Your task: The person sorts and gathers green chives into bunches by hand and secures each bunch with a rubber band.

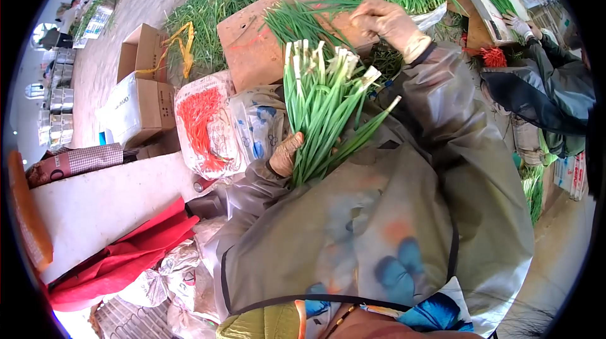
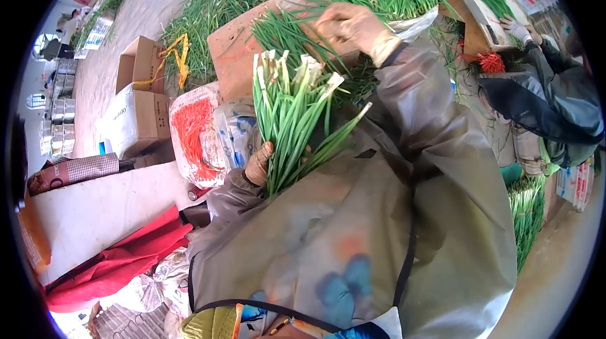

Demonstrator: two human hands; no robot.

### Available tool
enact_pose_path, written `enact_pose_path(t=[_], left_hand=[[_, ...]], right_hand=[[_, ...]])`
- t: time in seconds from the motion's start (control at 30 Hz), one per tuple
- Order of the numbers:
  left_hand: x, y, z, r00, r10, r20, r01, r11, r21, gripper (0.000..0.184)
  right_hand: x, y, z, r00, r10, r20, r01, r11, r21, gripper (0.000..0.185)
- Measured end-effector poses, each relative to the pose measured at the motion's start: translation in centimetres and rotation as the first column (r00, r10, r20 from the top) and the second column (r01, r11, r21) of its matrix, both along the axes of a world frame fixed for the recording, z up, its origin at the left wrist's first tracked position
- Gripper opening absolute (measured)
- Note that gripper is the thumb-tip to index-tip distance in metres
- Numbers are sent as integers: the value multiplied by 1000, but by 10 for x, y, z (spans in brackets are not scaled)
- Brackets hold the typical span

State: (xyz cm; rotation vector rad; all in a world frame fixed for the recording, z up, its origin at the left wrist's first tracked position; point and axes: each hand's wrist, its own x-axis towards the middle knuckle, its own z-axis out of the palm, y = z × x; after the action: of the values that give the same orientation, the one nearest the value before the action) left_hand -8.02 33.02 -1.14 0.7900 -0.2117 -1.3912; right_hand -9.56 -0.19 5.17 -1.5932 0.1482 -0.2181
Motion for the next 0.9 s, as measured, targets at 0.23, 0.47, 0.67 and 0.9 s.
enact_pose_path(t=[0.23, 0.47, 0.67, 0.9], left_hand=[[2, 12, -23, 994, 75, -80, -79, 996, -46, 78], [-3, 2, -9, 998, 45, -50, -47, 997, -58, 82], [-12, 8, -8, 985, 153, -75, -160, 983, -91, 80], [-14, 12, -7, 978, 190, -90, -187, 982, 40, 72]], right_hand=[[-43, -20, -38, 924, -131, -360, 37, 965, -258, 32], [-36, 43, -2, 888, 366, -278, -451, 813, -369, 45], [-54, 10, 5, 977, 71, -200, -10, 956, 293, 25], [-62, 37, 42, 990, 23, -137, -15, 998, 54, 26]])
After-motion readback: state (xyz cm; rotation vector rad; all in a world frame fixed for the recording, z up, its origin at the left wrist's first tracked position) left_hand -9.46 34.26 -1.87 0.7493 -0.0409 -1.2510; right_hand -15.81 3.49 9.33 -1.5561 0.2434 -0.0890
